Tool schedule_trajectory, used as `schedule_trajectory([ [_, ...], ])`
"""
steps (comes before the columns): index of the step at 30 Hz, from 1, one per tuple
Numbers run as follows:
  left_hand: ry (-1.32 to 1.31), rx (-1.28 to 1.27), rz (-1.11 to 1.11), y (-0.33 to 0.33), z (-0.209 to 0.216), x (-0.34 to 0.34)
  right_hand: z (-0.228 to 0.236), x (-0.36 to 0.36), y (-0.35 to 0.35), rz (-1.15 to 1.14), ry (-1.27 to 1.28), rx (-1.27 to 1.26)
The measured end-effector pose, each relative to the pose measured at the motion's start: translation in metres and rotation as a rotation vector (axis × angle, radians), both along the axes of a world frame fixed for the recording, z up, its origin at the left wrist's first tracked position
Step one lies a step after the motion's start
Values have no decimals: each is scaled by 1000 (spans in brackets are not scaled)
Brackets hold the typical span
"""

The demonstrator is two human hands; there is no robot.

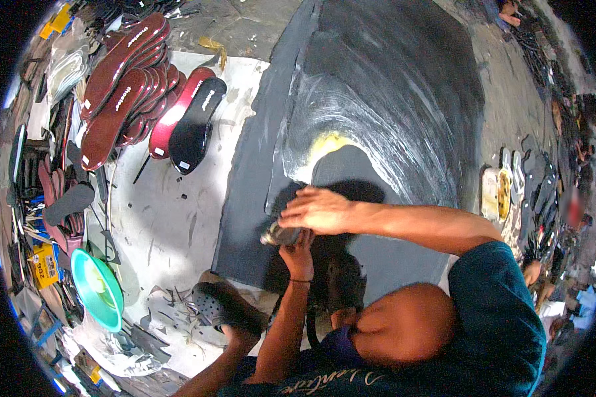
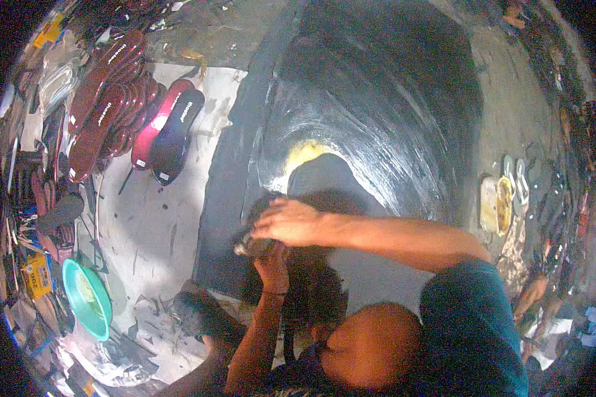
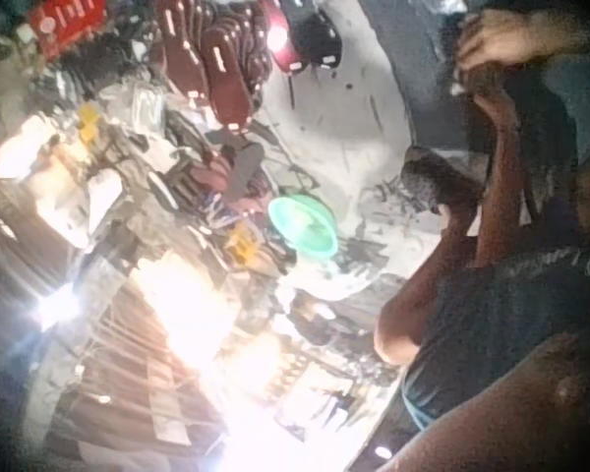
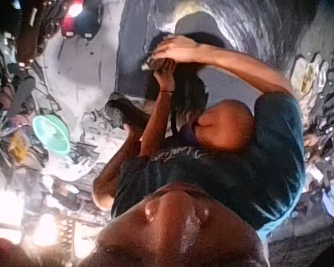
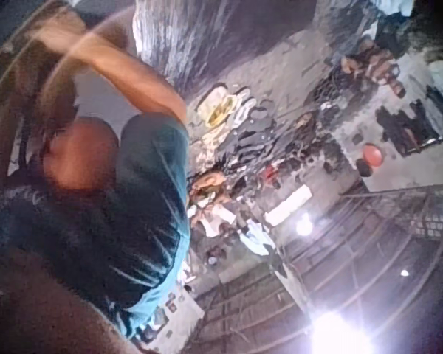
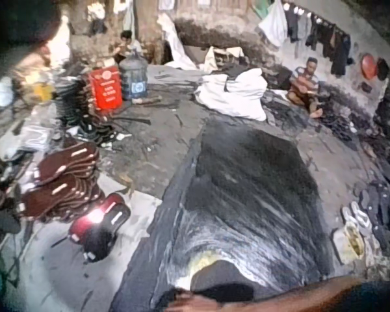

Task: The person applies a yellow adhesive to a large black rubber sheet using a brush, repeatedly dipping the brush into a container and spreading the adhesive across the surface. The person occasionally lifts and repositions the sheet to access different areas.

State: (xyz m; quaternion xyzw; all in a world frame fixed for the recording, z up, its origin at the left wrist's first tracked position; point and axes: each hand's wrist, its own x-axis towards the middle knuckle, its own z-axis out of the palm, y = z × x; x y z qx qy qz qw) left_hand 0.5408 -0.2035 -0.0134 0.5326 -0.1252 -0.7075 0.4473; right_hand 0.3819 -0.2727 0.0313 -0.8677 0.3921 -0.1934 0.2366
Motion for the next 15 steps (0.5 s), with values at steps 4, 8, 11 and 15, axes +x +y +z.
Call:
schedule_trajectory([
  [4, -38, 41, -180, 0, 6, -9, 38, -103, -100, -383, 580, 90],
  [8, -125, 59, -331, -4, 9, -7, 7, -155, -57, -174, 557, 139],
  [11, -191, 51, -368, -13, 8, -2, 4, -191, 49, -196, 547, 143],
  [15, -155, 8, -482, -16, -5, 2, 14, -226, 211, -406, 563, 207],
])
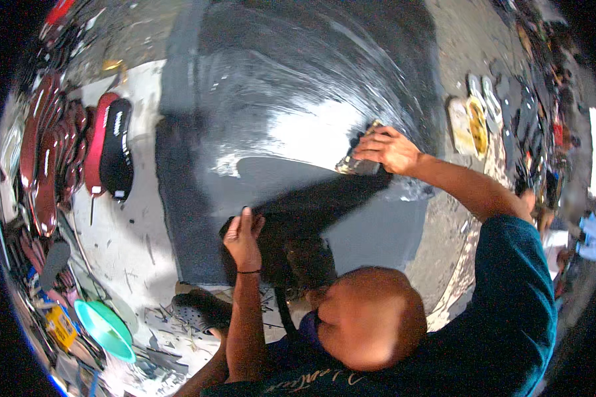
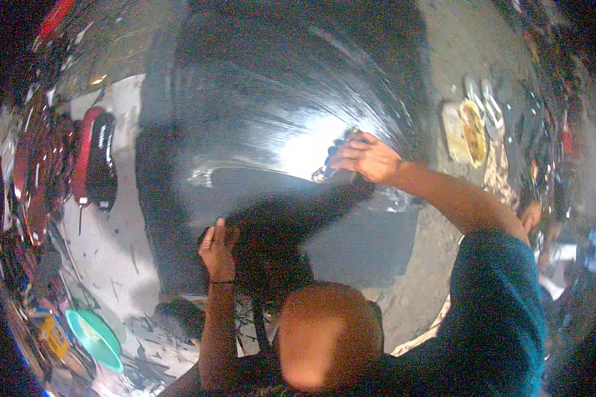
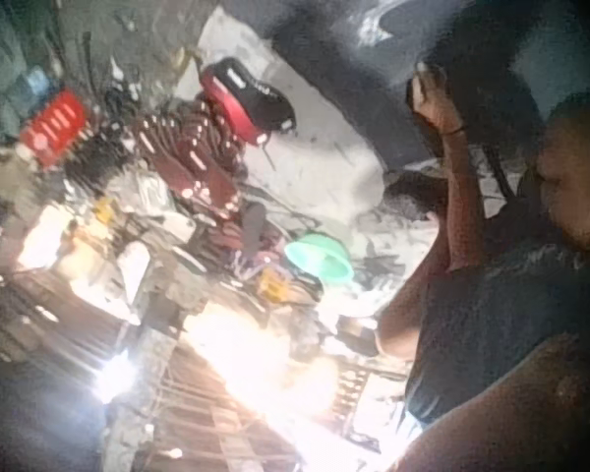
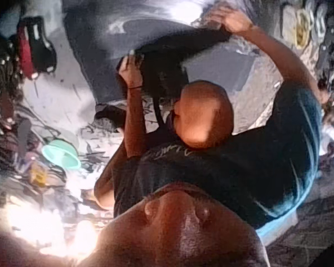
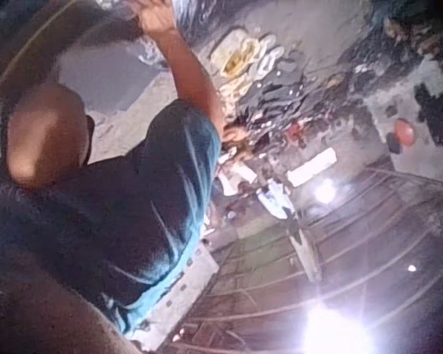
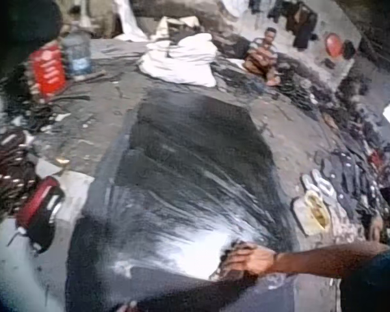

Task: The person applies a yellow adhesive to a large black rubber sheet using a brush, repeatedly dipping the brush into a container and spreading the adhesive across the surface. The person occasionally lifts and repositions the sheet to access different areas.

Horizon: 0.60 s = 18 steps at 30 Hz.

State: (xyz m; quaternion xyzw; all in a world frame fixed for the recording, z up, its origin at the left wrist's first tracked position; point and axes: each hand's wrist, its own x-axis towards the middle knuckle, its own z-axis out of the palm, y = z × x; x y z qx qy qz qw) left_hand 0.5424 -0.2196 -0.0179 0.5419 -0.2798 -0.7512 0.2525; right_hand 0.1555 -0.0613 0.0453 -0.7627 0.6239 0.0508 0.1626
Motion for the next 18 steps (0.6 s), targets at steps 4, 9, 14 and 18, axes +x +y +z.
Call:
schedule_trajectory([
  [4, -245, -56, -186, -12, 20, -11, 12, -14, 112, -370, -14, 284],
  [9, -132, -10, -202, -20, 8, -4, 12, 27, 115, -871, 99, -139],
  [14, -166, 41, -245, -27, 9, 1, 15, 135, 189, -968, 41, 68],
  [18, -161, 94, -255, -32, 7, 0, 32, 77, 160, -1564, -22, -199],
])
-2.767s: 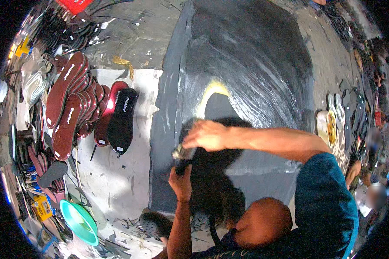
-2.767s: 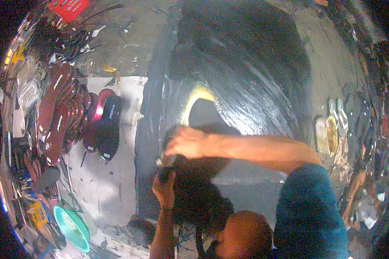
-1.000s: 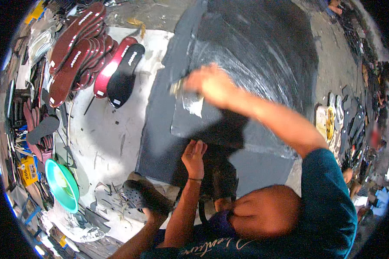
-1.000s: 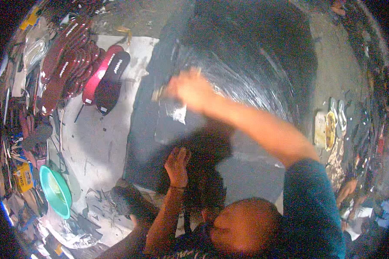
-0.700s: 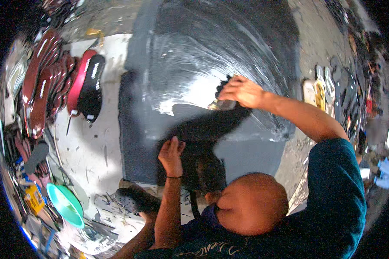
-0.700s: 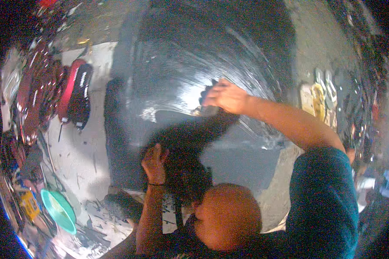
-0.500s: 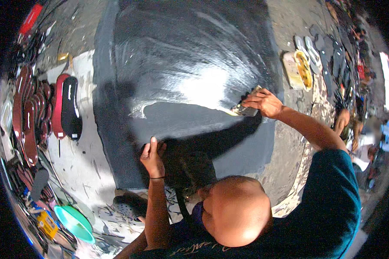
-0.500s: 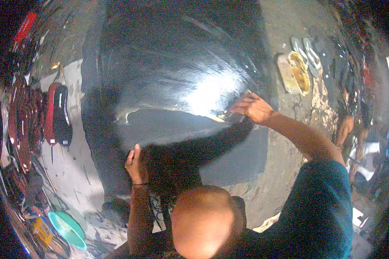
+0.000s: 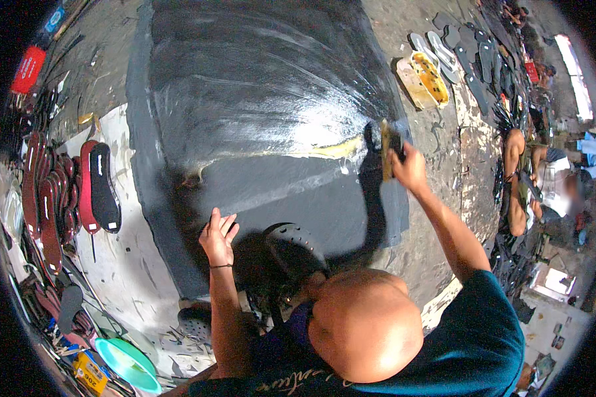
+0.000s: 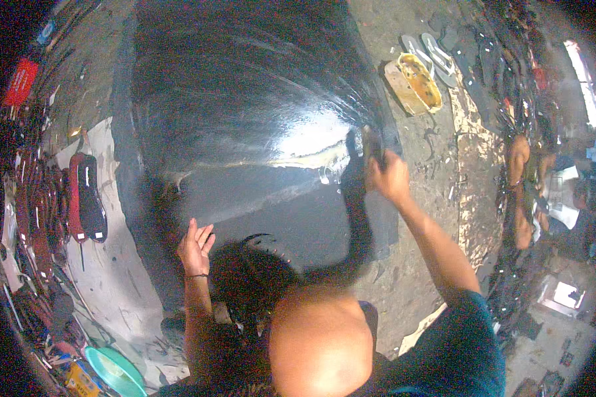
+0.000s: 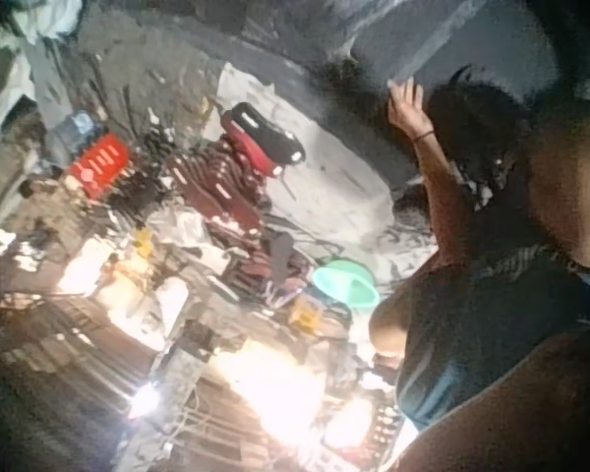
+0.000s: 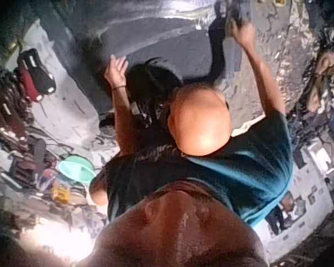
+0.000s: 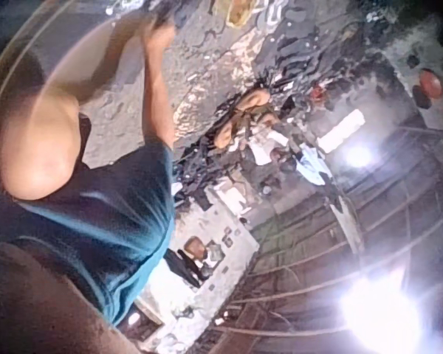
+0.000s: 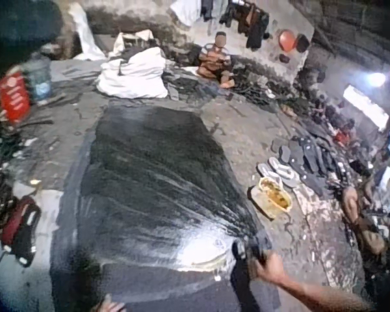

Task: The person applies a yellow adhesive to a large black rubber sheet using a brush, repeatedly dipping the brush into a container and spreading the adhesive across the surface. The person occasionally lifts and repositions the sheet to access different areas.

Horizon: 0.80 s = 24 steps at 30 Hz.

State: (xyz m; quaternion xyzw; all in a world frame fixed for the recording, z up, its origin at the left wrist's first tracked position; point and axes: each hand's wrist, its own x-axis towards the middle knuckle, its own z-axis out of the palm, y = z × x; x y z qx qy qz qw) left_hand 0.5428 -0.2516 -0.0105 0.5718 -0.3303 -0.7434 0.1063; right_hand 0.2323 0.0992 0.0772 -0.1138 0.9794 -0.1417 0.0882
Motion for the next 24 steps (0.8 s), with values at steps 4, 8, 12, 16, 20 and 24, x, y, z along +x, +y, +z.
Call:
schedule_trajectory([
  [4, -72, 34, -340, -26, 14, 15, -44, -6, -60, 16, 62, 197],
  [8, -214, -27, -579, -70, 62, 51, -41, 46, -187, 220, 30, 92],
  [12, -244, -190, -343, -107, 87, 73, -46, 86, -301, 492, -34, 6],
  [16, -280, -280, -162, -124, 92, 110, -41, 107, -381, 855, -41, 68],
  [20, -272, -366, -10, -120, 91, 120, -41, 130, -405, 1377, 61, 136],
  [24, -275, -409, 89, -118, 98, 124, -78, 200, -337, 1831, 230, -107],
])
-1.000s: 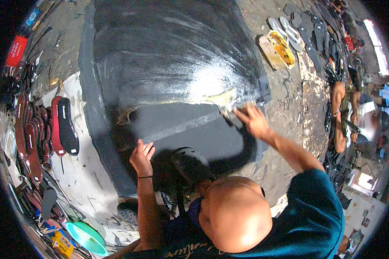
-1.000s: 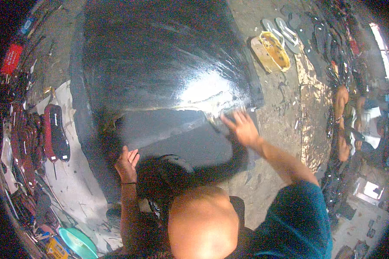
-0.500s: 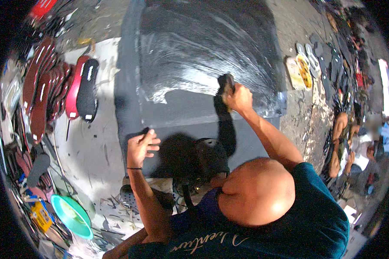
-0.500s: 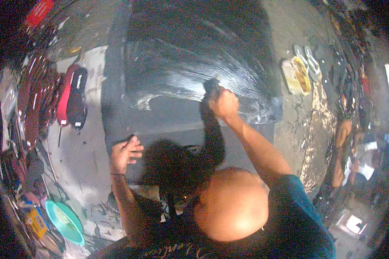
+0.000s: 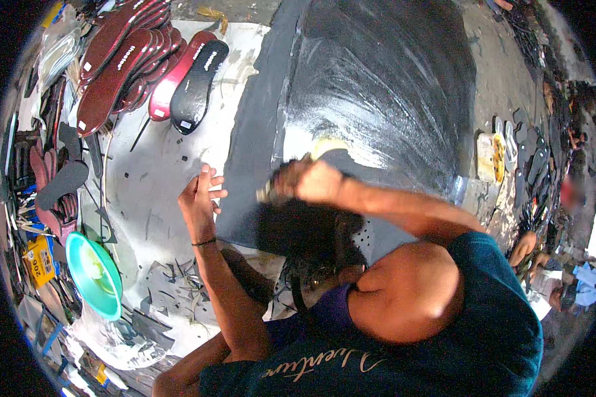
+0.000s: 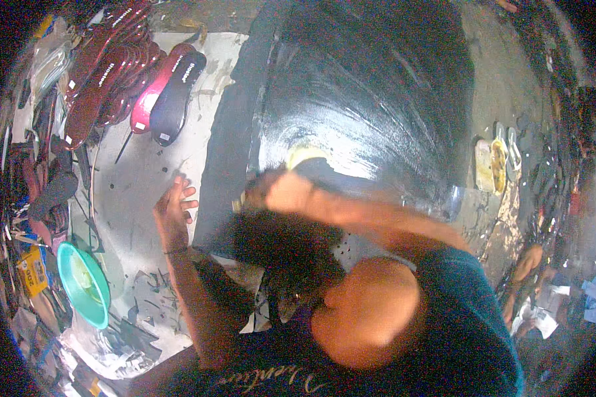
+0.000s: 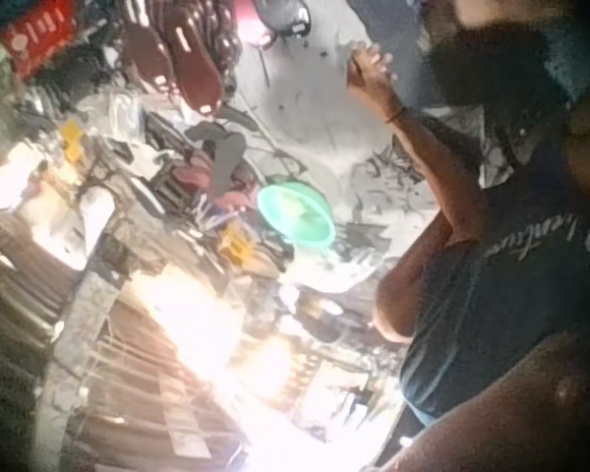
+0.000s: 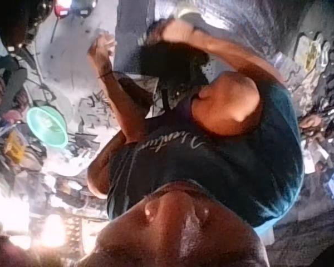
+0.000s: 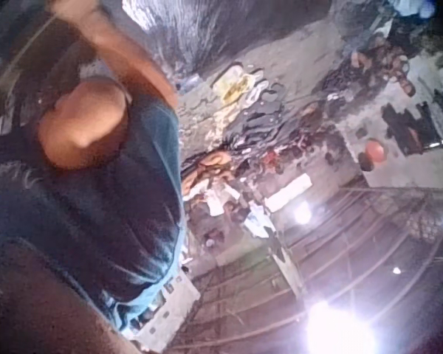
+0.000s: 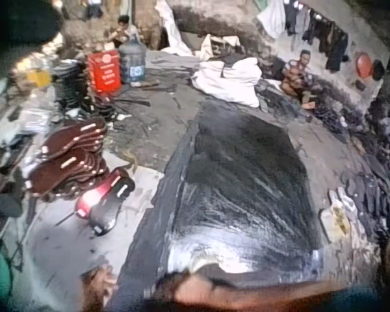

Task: The person applies a yellow adhesive to a large black rubber sheet using a brush, repeatedly dipping the brush into a container and spreading the adhesive across the surface. The person occasionally lifts and repositions the sheet to access different areas.

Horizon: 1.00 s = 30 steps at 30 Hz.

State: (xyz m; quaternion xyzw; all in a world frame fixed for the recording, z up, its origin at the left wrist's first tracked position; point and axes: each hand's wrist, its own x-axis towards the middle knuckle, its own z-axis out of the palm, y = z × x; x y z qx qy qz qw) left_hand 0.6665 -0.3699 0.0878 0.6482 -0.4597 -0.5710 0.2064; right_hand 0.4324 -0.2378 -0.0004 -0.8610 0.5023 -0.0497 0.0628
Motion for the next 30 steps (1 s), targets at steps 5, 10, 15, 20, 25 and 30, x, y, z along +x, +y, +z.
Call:
schedule_trajectory([
  [5, 44, -124, 122, 8, -8, 16, 54, -18, -17, -249, -370, -35],
  [10, 95, -74, 210, 15, -13, 13, 36, -78, -5, -816, -16, 189],
  [15, 94, -34, 238, 25, -13, 1, 48, -18, -24, -460, -159, 473],
  [20, 102, -62, 204, 28, -15, -23, 39, -58, -50, 145, 185, 189],
  [25, 51, -84, 155, 29, -40, -14, 40, -150, 55, 166, 138, 404],
  [30, -130, -152, -196, 34, -43, -40, 44, -227, 175, -106, 140, 326],
])
